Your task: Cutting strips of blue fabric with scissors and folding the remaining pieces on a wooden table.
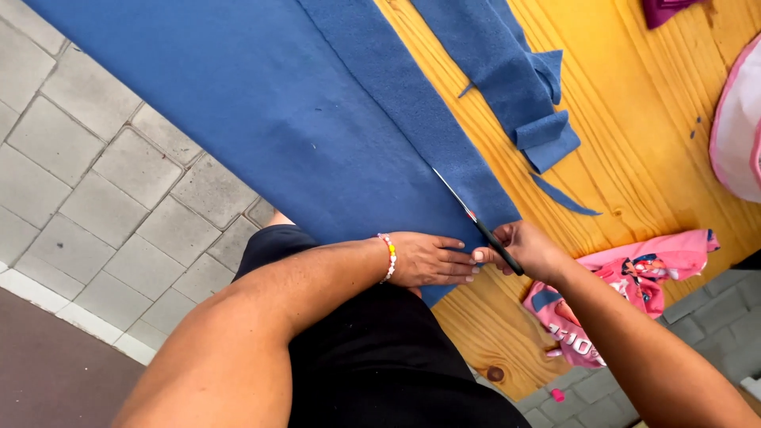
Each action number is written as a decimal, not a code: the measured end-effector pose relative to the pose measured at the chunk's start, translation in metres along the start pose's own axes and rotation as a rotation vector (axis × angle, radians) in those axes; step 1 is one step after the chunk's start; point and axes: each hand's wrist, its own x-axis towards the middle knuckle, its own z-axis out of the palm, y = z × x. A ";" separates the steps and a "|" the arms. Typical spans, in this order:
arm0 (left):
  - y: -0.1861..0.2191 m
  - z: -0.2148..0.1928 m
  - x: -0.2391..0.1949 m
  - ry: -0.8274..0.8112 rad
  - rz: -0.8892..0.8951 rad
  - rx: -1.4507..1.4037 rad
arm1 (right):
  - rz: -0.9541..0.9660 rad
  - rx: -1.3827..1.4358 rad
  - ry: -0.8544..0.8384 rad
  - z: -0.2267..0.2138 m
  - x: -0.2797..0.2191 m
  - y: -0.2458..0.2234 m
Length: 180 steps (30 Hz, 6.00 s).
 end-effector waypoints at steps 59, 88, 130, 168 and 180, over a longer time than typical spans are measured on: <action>-0.001 0.060 0.005 0.186 0.016 -0.018 | -0.024 -0.060 0.012 -0.010 0.003 -0.126; 0.005 0.001 0.021 -0.411 -0.038 0.149 | -0.053 -0.032 -0.014 -0.013 0.008 -0.179; -0.094 -0.365 -0.222 -0.296 -0.675 0.508 | -0.098 -0.241 -0.123 -0.005 0.010 -0.263; -0.090 -0.382 -0.215 -0.281 -0.742 0.254 | -0.031 -0.017 0.082 0.001 0.040 -0.260; -0.088 -0.388 -0.213 -0.311 -0.748 0.249 | -0.032 0.050 0.038 0.011 0.056 -0.260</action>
